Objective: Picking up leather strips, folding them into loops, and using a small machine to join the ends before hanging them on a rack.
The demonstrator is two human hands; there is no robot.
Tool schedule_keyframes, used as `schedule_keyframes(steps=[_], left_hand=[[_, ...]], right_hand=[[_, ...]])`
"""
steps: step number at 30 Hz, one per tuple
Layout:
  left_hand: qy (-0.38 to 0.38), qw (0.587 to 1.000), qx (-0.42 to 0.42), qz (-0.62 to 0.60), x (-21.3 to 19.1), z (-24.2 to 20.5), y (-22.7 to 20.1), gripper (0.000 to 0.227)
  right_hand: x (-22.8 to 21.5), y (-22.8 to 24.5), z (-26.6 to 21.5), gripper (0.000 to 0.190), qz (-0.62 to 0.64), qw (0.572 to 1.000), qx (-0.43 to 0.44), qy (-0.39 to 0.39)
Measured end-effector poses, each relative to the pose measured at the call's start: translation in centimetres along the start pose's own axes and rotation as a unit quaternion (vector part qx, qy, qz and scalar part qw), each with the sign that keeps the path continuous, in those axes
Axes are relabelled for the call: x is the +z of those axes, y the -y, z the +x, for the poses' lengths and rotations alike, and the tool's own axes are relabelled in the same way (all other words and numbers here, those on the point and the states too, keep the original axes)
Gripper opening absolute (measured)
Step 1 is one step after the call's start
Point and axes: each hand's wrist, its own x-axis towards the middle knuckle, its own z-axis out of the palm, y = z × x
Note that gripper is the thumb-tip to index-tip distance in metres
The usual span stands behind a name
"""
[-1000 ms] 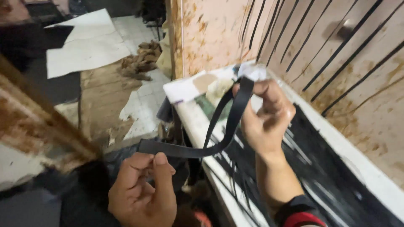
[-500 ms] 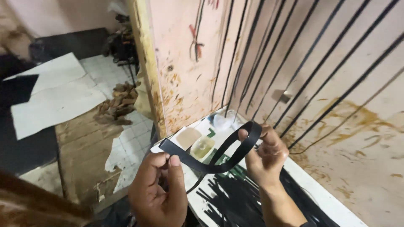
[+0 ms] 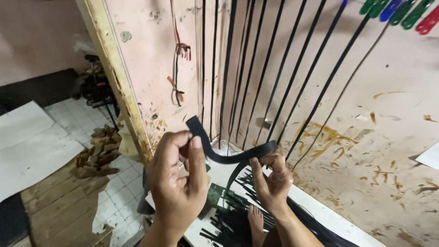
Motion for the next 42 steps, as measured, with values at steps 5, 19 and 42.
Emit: schedule_keyframes(steps=[5, 19, 42], left_hand=[[0.011, 1.0, 0.009, -0.007, 2.1, 1.9, 0.6, 0.004], [0.069, 0.995, 0.024, -0.068, 12.0, 7.3, 8.4, 0.009], [0.145, 0.98, 0.022, -0.131, 28.6, 14.3, 22.1, 0.012]], right_hand=[[-0.7, -2.5, -1.1, 0.016, -0.065, 0.997, -0.027, 0.015], [-1.9, -10.4, -2.9, 0.023, -0.242, 0.96, 0.087, 0.109], [-2.5, -22.3, 45.8, 0.042, -0.543, 0.709, -0.437, 0.107]])
